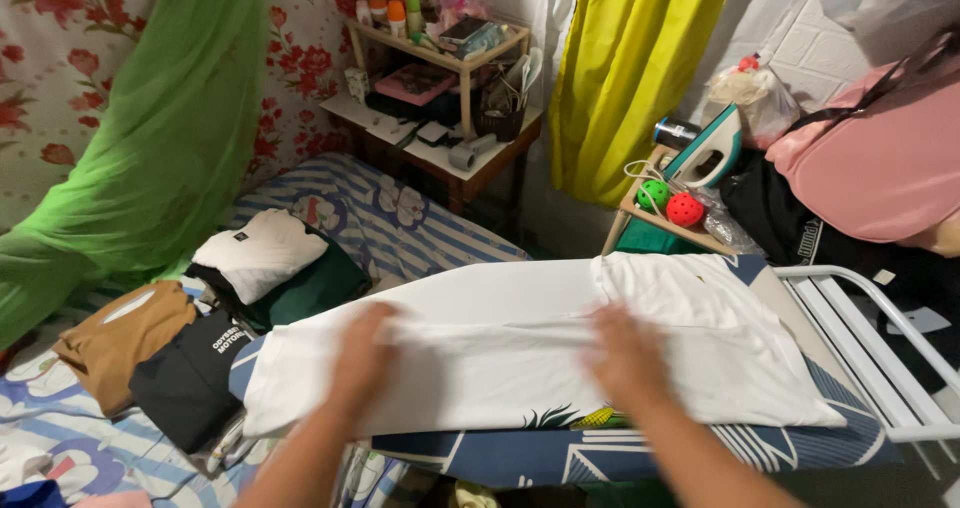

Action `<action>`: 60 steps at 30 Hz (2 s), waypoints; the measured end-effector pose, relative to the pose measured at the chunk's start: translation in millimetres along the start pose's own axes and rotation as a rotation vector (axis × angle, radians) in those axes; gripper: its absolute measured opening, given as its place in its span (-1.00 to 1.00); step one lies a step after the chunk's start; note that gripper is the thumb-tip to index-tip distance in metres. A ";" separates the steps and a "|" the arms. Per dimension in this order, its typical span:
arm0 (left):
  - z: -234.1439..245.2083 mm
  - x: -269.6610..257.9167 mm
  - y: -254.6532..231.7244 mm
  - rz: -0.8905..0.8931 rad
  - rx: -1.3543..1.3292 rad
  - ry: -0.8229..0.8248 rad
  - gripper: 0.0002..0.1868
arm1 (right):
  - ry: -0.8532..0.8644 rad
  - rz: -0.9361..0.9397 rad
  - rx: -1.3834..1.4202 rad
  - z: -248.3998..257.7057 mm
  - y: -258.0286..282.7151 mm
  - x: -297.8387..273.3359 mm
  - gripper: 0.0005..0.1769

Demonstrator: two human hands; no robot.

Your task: The person folds a black and white sweater, a white graphic t-shirt, and a blue t-shirt on an ironing board. Each garment is smoothed, folded in half, then folded again into a compact rectangle and placed on a growing stack on the bed.

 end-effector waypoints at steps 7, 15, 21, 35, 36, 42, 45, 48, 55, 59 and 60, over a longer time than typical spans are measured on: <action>-41.2 -11.7 -140.9 0.026 0.360 0.750 -0.20 | 0.310 0.079 0.102 -4.9 15.2 2.0 -0.10; 18.6 7.3 -6.1 0.444 0.595 0.407 -0.20 | 0.264 -0.438 -0.130 29.8 -159.8 -42.7 -0.07; -3.2 35.8 21.2 0.617 0.515 0.330 -0.19 | 0.166 -0.429 -0.278 38.1 -159.3 -54.3 -0.10; -194.1 113.7 -271.2 0.420 -0.050 0.715 -0.29 | 0.066 -0.212 -0.168 48.7 -133.8 -57.5 -0.38; -197.7 117.6 -274.6 0.476 -0.095 0.687 -0.28 | 0.053 -0.202 -0.165 51.7 -131.3 -56.9 -0.38; -207.9 124.3 -285.9 0.573 -0.342 0.502 -0.39 | -0.007 -0.174 -0.208 72.9 -113.7 -53.3 -0.40; -204.4 115.5 -311.0 0.148 -0.531 0.473 -0.53 | 0.044 -0.286 -0.126 69.1 -117.6 -56.7 -0.43; -179.4 65.4 -342.9 -0.967 -0.579 0.461 -0.66 | 0.033 -0.389 -0.071 57.1 -138.6 -59.2 -0.58; -164.5 23.7 -312.3 -0.837 -0.146 0.482 -0.53 | -0.489 -0.467 0.421 36.9 -192.0 -86.7 -0.64; -165.8 27.3 -303.3 -0.666 0.056 0.790 -0.43 | -0.653 -0.728 0.994 28.2 -211.4 -94.0 -0.61; -161.8 27.4 -302.3 -0.669 0.048 0.807 -0.38 | -0.656 -0.741 0.984 31.1 -209.7 -91.7 -0.62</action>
Point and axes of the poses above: each hand's wrist, its own x-axis towards the middle knuckle, its own z-axis out of the back of the hand, y = z × x, the point moved 5 cm from there along x, towards the middle knuckle, and after that the axes turned 10 degrees about z, right-handed, at the moved point
